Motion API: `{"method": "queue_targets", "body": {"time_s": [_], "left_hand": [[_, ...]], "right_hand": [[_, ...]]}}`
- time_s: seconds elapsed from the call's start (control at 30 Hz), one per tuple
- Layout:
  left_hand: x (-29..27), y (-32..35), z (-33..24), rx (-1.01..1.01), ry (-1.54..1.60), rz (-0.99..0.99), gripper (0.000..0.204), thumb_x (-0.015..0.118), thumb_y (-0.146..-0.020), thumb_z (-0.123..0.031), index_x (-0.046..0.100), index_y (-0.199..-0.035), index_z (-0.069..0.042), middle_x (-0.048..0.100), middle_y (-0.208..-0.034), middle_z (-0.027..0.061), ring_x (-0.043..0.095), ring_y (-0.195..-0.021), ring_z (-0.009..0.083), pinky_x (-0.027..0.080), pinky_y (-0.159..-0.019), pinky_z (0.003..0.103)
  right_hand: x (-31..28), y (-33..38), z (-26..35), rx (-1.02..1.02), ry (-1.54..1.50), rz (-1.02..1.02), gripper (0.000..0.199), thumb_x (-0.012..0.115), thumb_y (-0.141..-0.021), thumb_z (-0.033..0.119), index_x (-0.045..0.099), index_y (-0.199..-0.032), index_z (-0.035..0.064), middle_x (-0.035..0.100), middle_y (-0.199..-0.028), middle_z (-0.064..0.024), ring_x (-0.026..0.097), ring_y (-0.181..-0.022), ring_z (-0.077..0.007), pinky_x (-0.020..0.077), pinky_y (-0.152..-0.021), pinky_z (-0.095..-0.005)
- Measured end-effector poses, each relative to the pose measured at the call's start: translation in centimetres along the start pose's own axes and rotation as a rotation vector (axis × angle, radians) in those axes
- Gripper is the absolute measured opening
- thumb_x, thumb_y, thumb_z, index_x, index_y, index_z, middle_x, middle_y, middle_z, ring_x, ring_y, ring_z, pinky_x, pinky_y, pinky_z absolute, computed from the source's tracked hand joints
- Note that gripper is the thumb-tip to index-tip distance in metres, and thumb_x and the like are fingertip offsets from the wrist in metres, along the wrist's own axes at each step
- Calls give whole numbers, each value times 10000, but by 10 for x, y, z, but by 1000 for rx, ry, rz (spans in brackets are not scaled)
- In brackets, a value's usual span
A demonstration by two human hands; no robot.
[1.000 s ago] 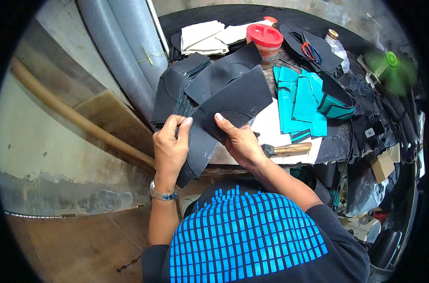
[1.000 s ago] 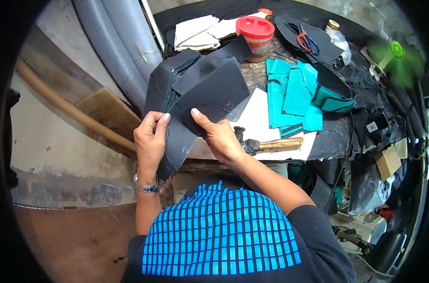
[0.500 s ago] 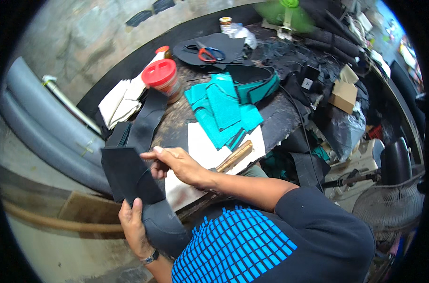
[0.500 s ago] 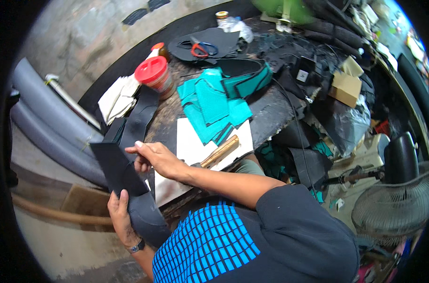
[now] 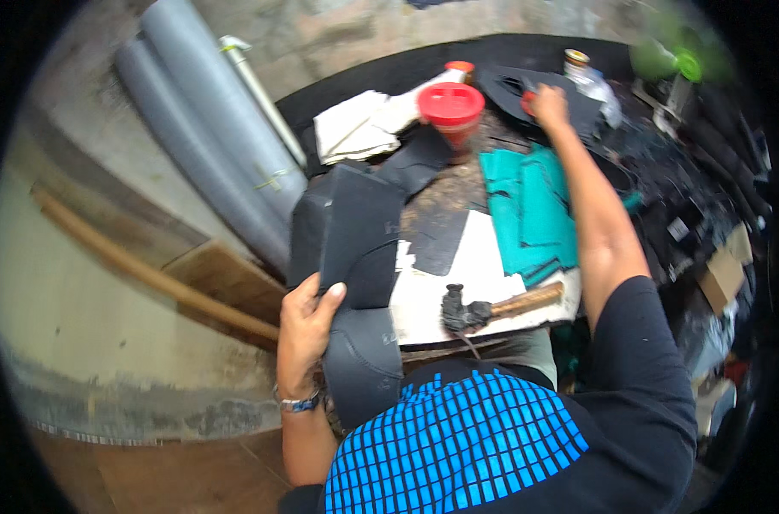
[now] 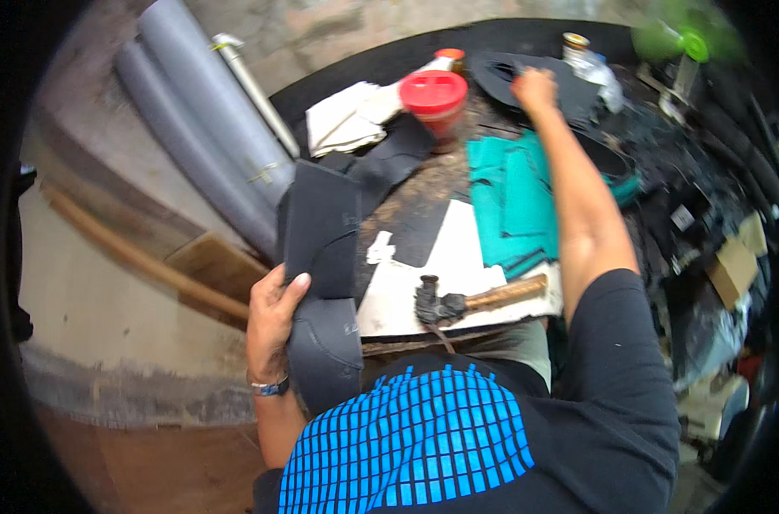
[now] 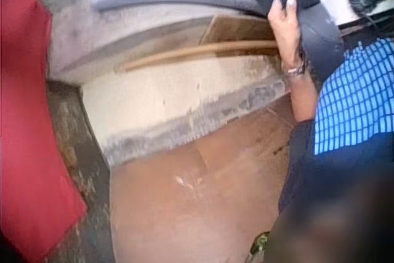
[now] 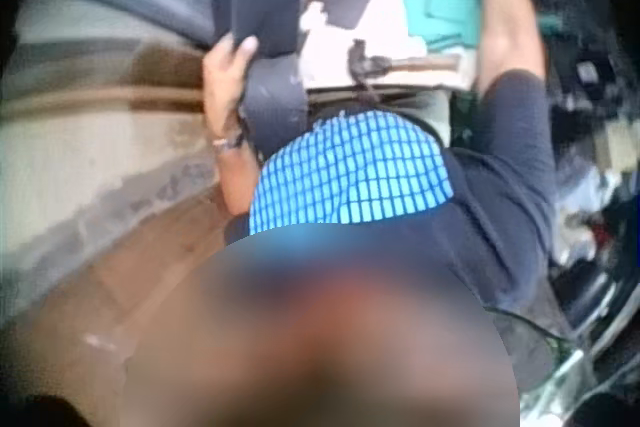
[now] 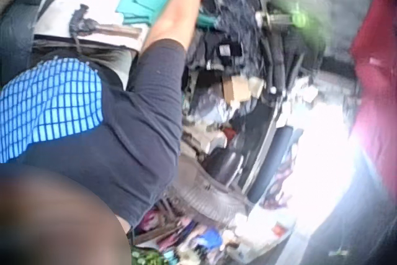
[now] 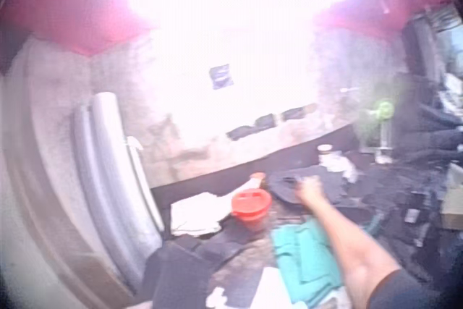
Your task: The person repeatedly assembles teal and black sandal components by hand, aligning the sole and upper, pressing them together, and using a hammer to tap the joined parts. They occasionally trim excess material with scissors and stack finished units on the table.
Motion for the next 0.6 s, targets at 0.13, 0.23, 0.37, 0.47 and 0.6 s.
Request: {"method": "queue_targets", "body": {"time_s": [0.13, 0.23, 0.37, 0.47, 0.6], "left_hand": [[-9, -3, -2, -72, -167, -70, 240, 570, -944, -64, 610, -1144, 63, 674, -1011, 65, 591, -888, 92, 481, -802, 252], [-14, -7, -1, -9, -150, -129, 242, 572, -939, -56, 604, -1151, 56, 676, -1026, 69, 600, -900, 94, 483, -820, 249], [-25, -14, 1, 31, 133, -134, 303, 578, -925, -30, 565, -1223, 22, 673, -1071, 88, 635, -914, 108, 508, -830, 252], [-35, -19, 7, -77, 382, -76, 327, 572, -923, -30, 543, -1247, -6, 676, -1056, 113, 667, -846, 131, 536, -719, 248], [-43, -20, 19, -142, 640, -81, 253, 507, -972, -88, 529, -1221, -49, 683, -936, 211, 659, -571, 162, 481, -398, 209]], "right_hand": [[51, -22, -37, 121, -14, 227, 344, 565, -873, 201, 576, -1164, 18, 584, -1181, -301, 554, -1158, -440, 478, -936, -499], [70, -33, -46, 278, -45, 198, 363, 591, -860, 159, 560, -1188, 8, 627, -1099, -296, 595, -1123, -417, 490, -915, -482], [41, -53, -31, 585, -959, 177, 364, 645, -848, 113, 514, -1161, -17, 654, -886, -186, 587, -671, -243, 474, -543, -367], [-24, -35, 22, 704, -1854, 151, 282, 737, -854, 160, 513, -974, 37, 534, -699, -52, 469, -496, -141, 404, -406, -260], [-122, 63, 130, 143, -1933, 532, 456, 544, -956, 475, 539, -1060, 31, 510, -648, -36, 462, -446, -103, 391, -368, -233]]}}
Point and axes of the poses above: each hand's wrist, its own y-axis away from the middle knuckle, its own x-axis out of the palm, z = x × y, the point moved 2 cm from there along -y, towards the middle knuckle
